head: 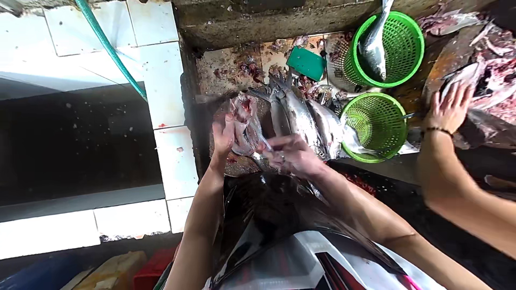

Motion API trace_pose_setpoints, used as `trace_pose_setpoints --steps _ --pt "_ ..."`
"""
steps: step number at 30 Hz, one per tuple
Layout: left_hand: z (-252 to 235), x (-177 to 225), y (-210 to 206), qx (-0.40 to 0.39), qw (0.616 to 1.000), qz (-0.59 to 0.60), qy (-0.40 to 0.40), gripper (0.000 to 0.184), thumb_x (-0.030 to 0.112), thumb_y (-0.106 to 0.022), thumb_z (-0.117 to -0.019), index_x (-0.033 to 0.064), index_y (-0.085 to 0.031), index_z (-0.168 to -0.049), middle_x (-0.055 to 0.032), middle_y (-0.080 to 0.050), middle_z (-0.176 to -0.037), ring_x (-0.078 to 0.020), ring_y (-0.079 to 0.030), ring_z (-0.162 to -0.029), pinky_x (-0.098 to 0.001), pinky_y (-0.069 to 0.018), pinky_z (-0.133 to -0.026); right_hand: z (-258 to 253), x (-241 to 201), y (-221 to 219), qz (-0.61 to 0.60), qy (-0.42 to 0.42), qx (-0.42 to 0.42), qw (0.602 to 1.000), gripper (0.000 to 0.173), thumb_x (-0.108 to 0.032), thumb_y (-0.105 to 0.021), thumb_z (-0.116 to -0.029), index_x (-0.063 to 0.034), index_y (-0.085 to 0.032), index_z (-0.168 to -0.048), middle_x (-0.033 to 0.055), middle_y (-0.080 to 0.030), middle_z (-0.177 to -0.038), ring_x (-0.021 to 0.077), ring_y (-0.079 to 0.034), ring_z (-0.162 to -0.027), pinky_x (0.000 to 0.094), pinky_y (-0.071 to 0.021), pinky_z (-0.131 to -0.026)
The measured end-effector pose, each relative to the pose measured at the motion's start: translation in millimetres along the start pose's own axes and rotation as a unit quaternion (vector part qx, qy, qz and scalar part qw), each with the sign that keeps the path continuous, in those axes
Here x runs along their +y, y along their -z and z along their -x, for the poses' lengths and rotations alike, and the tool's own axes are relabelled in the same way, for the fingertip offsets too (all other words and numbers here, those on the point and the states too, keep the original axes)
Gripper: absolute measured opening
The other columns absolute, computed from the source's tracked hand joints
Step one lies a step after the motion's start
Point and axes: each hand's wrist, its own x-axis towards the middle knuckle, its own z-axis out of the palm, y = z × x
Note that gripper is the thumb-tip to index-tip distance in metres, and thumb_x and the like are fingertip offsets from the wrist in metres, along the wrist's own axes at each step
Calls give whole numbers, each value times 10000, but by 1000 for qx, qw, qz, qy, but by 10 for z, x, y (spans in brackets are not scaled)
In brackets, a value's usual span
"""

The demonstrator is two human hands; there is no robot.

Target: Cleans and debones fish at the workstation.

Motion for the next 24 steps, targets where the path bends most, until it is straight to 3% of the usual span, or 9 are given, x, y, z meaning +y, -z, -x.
trace_pose_setpoints --steps 3,4,6,8,14,17,19,22,24 --pt "53 -111 82 23 999 -3 46 422 376 -429 -1092 38 -681 -1065 -21 -696 -856 -84 -671 -771 -321 -594 -734 -68 -347 255 166 208 100 959 261 -206 -598 -965 -61 -710 -1151 -6 -703 -867 69 -622 -673 272 -564 -597" --pt "35 -148 122 34 997 16 60 450 402 -415 -1099 34 -675 -1104 -40 -713 -914 -104 -691 -832 -345 -607 -786 -257 -347 443 205 220 162 940 277 -288 -579 -1007 -72 -702 -1130 -30 -710 -859 58 -630 -680 280 -564 -610" --pt "74 -147 122 51 992 55 106 476 387 -377 -1114 19 -631 -1274 -76 -702 -1174 -125 -660 -1101 -369 -544 -1010 -547 -174 789 170 60 210 961 280 -286 -533 -1011 -81 -703 -1097 -12 -713 -850 72 -616 -650 275 -532 -595" --pt "72 -41 81 75 987 50 130 473 388 -370 -1119 42 -640 -1297 -66 -700 -1221 -120 -651 -1142 -361 -535 -1028 -521 -67 713 97 -79 181 975 331 -305 -471 -1013 -82 -711 -1057 10 -696 -829 101 -588 -620 288 -501 -557" --pt "4 31 -4 80 990 21 111 469 356 -333 -1127 31 -629 -1290 -45 -706 -1128 -70 -662 -1043 -315 -555 -964 -271 4 36 13 -146 -4 989 442 -336 -366 -1064 -47 -697 -1022 22 -666 -762 99 -605 -601 287 -549 -581" --pt "56 21 -20 67 992 51 99 487 366 -341 -1125 23 -609 -1344 -64 -698 -1222 -94 -652 -1130 -335 -527 -1033 -299 154 -40 -72 -191 -1 979 478 -364 -330 -1086 -47 -684 -1039 18 -666 -778 92 -597 -595 270 -541 -582" --pt "30 29 -48 79 991 41 101 476 379 -349 -1120 38 -644 -1273 -50 -718 -1090 -98 -684 -993 -347 -572 -932 -358 200 -37 -139 -216 15 966 506 -402 -309 -1090 -51 -673 -1052 36 -673 -806 104 -605 -601 267 -536 -575" --pt "42 42 1 66 993 32 95 471 356 -326 -1123 40 -647 -1262 -37 -717 -1080 -83 -679 -988 -336 -570 -930 -389 222 -44 -213 -221 17 952 532 -434 -291 -1073 -52 -661 -1067 51 -680 -837 108 -605 -599 265 -536 -568" --pt "50 30 14 78 989 41 118 475 364 -310 -1126 65 -660 -1240 -18 -718 -1028 -75 -682 -945 -324 -582 -890 -340 301 -52 -178 -179 4 967 383 -303 -379 -1061 -55 -670 -1082 24 -660 -839 71 -586 -611 233 -534 -592"
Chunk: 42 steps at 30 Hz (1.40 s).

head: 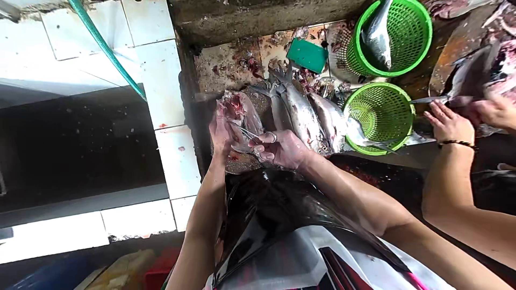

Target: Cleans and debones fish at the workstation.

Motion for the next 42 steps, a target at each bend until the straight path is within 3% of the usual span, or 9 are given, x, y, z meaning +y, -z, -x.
trace_pose_setpoints --steps 3,10,12,16,18,25,27,37,42 --pt "21 63 -68 49 996 49 65 460 404 -346 -1119 81 -667 -1187 -37 -711 -1047 -109 -678 -988 -347 -572 -905 -23 231 38 230 122 6 966 199 -78 -583 -974 9 -710 -1099 82 -690 -796 118 -596 -597 295 -537 -575" --pt "50 314 -252 99 979 71 165 496 461 -388 -1104 85 -617 -1332 -82 -665 -1280 -164 -623 -1198 -411 -523 -1019 -127 379 130 527 206 77 821 265 -105 -677 -889 -87 -727 -1149 35 -739 -915 123 -695 -762 383 -609 -728" --pt "100 302 -269 79 985 20 152 510 449 -346 -1114 65 -643 -1268 -84 -687 -1179 -150 -650 -1097 -386 -541 -972 -130 307 70 532 259 99 800 244 -109 -704 -893 -63 -721 -1133 53 -732 -930 138 -688 -760 378 -607 -720" --pt "206 183 -332 37 986 64 146 567 501 -309 -1105 90 -629 -879 -27 -627 -671 -142 -628 -594 -360 -569 -564 -211 -113 120 540 369 207 728 409 -231 -704 -895 -18 -672 -1244 89 -707 -965 172 -666 -768 400 -596 -698" --pt "198 197 -286 16 987 92 133 499 460 -356 -1108 79 -678 -1126 -50 -714 -963 -145 -690 -912 -383 -593 -846 -376 -420 347 460 266 275 802 265 -259 -670 -919 -65 -721 -1092 47 -700 -858 145 -639 -682 392 -567 -632" --pt "-21 159 -59 26 996 -18 89 546 463 -312 -1113 64 -680 -1170 -52 -700 -1025 -108 -662 -957 -363 -567 -886 198 -332 118 332 158 48 929 327 -111 -427 -946 -15 -710 -1078 99 -687 -799 158 -561 -538 336 -502 -494" --pt "-50 141 -92 33 998 -6 62 493 425 -320 -1120 76 -668 -1104 -22 -672 -933 -84 -651 -878 -322 -564 -820 166 -221 79 306 114 24 945 302 -139 -462 -983 -2 -718 -1068 97 -677 -794 146 -572 -553 307 -511 -505" --pt "11 138 -132 33 996 54 67 511 419 -311 -1125 74 -615 -1348 -57 -668 -1292 -105 -621 -1186 -338 -514 -1028 -62 163 98 174 68 -7 982 382 -241 -386 -1057 -12 -686 -1118 49 -654 -818 118 -597 -642 295 -542 -628" --pt "-2 47 -135 41 997 61 32 480 416 -336 -1122 76 -666 -1203 -45 -710 -1056 -110 -679 -988 -341 -574 -891 -27 172 31 138 74 -14 988 241 -144 -509 -1028 4 -689 -1092 64 -674 -824 108 -610 -634 277 -556 -630"
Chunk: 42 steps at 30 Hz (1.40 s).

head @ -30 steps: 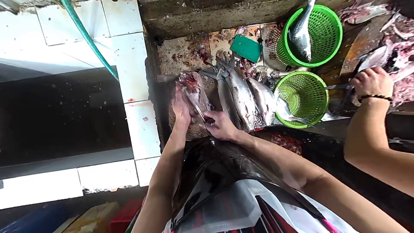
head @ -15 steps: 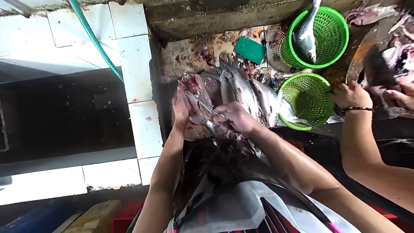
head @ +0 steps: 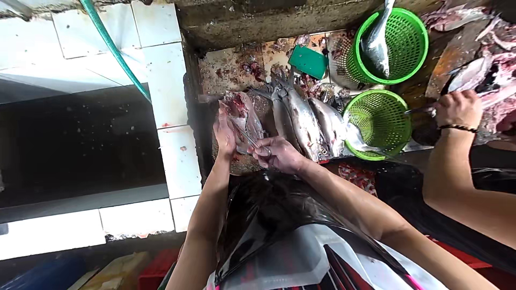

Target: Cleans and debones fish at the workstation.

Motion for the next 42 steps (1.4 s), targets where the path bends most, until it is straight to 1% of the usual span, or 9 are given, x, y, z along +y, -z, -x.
trace_pose_setpoints --steps 6,15,22,24,29,32,35,38,42 --pt "-3 15 -23 14 1000 -7 -6 462 382 -360 -1120 52 -637 -1287 -54 -688 -1218 -93 -636 -1133 -326 -519 -1008 9 63 -28 156 45 20 986 181 -65 -675 -965 10 -715 -1124 99 -723 -843 146 -655 -640 302 -589 -630" --pt "0 46 -115 20 999 36 28 490 435 -354 -1116 71 -655 -1245 -79 -709 -1130 -160 -679 -1060 -394 -575 -935 -2 148 51 81 60 13 995 342 -185 -440 -1044 29 -699 -1106 112 -679 -793 173 -633 -620 343 -578 -628" --pt "86 136 -93 9 999 -18 33 526 539 -342 -1093 144 -656 -1243 -36 -700 -1121 -118 -662 -1046 -365 -559 -929 -35 147 -35 101 49 45 993 215 -83 -658 -955 14 -714 -1139 101 -727 -882 150 -655 -661 325 -590 -643" --pt "16 128 -155 28 999 16 30 473 454 -385 -1103 90 -661 -1229 -52 -710 -1108 -120 -674 -1035 -360 -567 -930 -47 163 -21 105 57 42 992 221 -102 -669 -960 9 -711 -1146 88 -731 -899 138 -662 -676 312 -590 -651" --pt "45 137 -235 62 992 -7 110 488 508 -398 -1087 112 -652 -1217 -58 -690 -1087 -136 -658 -998 -383 -564 -883 56 152 -1 231 212 71 947 297 -37 -680 -931 -6 -688 -1226 79 -738 -1031 148 -720 -892 337 -630 -834" --pt "223 241 -151 16 987 -88 135 712 752 -312 -997 167 -661 -1205 -75 -694 -1065 -191 -674 -946 -472 -582 -799 63 10 74 309 300 176 885 309 -151 -665 -906 -20 -689 -1184 52 -727 -964 130 -696 -799 357 -631 -723" --pt "344 492 -116 -58 984 32 162 564 606 -395 -1055 205 -596 -1396 -22 -673 -1310 -161 -642 -1193 -437 -554 -995 94 -211 287 281 124 219 926 225 -192 -626 -949 -61 -734 -1096 58 -713 -775 146 -614 -563 348 -542 -528" --pt "136 608 -33 -99 966 148 189 475 472 -382 -1097 149 -570 -1391 -65 -691 -1259 -199 -667 -1153 -455 -576 -967 179 -252 414 276 112 205 932 228 -170 -669 -890 -83 -731 -1092 50 -715 -789 154 -625 -570 342 -551 -528" --pt "-346 270 195 -23 970 -211 117 487 459 -522 -1057 71 -594 -1341 -149 -688 -1148 -248 -665 -1054 -472 -547 -931 234 -73 466 297 102 235 920 229 -194 -680 -921 -87 -715 -1121 51 -722 -810 159 -655 -599 350 -574 -554"
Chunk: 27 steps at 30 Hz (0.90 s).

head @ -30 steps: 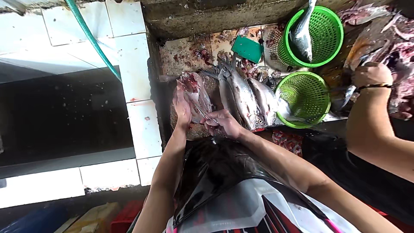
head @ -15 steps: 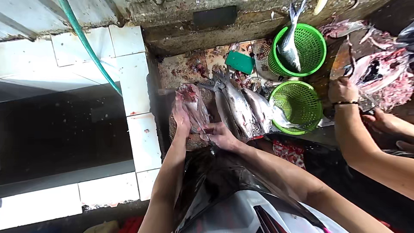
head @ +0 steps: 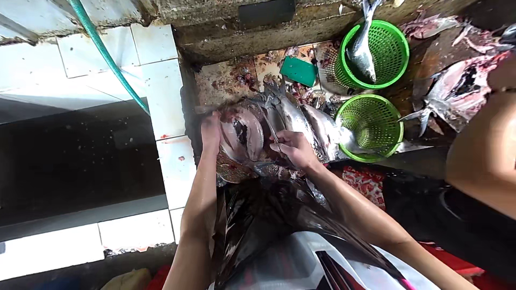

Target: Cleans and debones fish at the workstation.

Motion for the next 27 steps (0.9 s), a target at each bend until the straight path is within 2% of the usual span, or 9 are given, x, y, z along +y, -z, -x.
trace_pose_setpoints --steps 2,4,6,11,15,17,19,22,27 --pt "57 -109 61 8 975 -200 -101 694 412 -716 -940 66 -442 -1475 -217 -659 -1238 -365 -666 -1116 -583 -545 -950 28 67 -13 61 -7 23 998 298 -269 -687 -896 -110 -699 -1148 31 -730 -848 150 -686 -657 389 -601 -618" --pt "303 -206 75 -32 940 -299 -161 1076 338 -913 -748 126 -281 -1592 -274 -436 -1507 -485 -456 -1357 -673 -420 -1077 61 117 -4 90 -38 18 995 336 -306 -697 -881 -99 -701 -1145 37 -716 -844 164 -666 -676 435 -575 -653" --pt "459 -376 37 -45 915 -369 -157 1273 337 -991 -615 221 -227 -1627 -314 -280 -1587 -572 -329 -1413 -738 -389 -1068 145 191 -34 108 -47 29 993 342 -313 -704 -879 -114 -696 -1157 29 -718 -842 166 -667 -669 445 -580 -644" --pt "138 -422 103 68 934 -294 -192 943 258 -880 -777 29 -369 -1536 -259 -612 -1310 -441 -581 -1211 -603 -470 -1047 265 352 -108 110 -25 1 994 309 -271 -722 -878 -134 -714 -1155 13 -729 -861 139 -687 -687 413 -610 -657" --pt "120 -251 25 99 933 -320 -132 485 272 -669 -971 49 -553 -1386 -168 -728 -1099 -349 -714 -1000 -555 -573 -888 327 441 -110 38 -49 -82 995 277 -255 -690 -891 -109 -737 -1122 24 -763 -877 134 -721 -695 367 -633 -658" --pt "310 -286 9 90 947 -292 -103 398 317 -634 -987 35 -645 -1267 -171 -738 -1034 -335 -725 -952 -563 -575 -866 357 440 -102 27 -45 -101 993 281 -278 -696 -900 -111 -736 -1123 20 -761 -868 130 -721 -694 358 -633 -659" --pt "570 -423 -43 37 976 -210 -33 413 383 -725 -936 22 -697 -1136 -172 -734 -992 -319 -721 -926 -565 -579 -844 391 438 -91 4 -48 -119 992 292 -286 -691 -914 -104 -732 -1138 27 -760 -880 132 -721 -711 353 -629 -676" --pt "943 -712 -206 -29 994 25 100 411 238 -812 -890 13 -655 -1196 -160 -721 -1114 -271 -730 -950 -478 -632 -798 469 483 -96 -122 -84 -166 975 281 -236 -629 -963 -43 -737 -1135 89 -721 -856 153 -635 -639 327 -561 -599" --pt "919 -770 -317 21 959 221 175 321 26 -765 -888 -17 -612 -1167 -151 -704 -1079 -230 -703 -913 -414 -610 -787 533 581 -143 -208 -125 -224 944 287 -196 -543 -989 -13 -736 -1099 78 -679 -830 112 -575 -602 278 -512 -561"
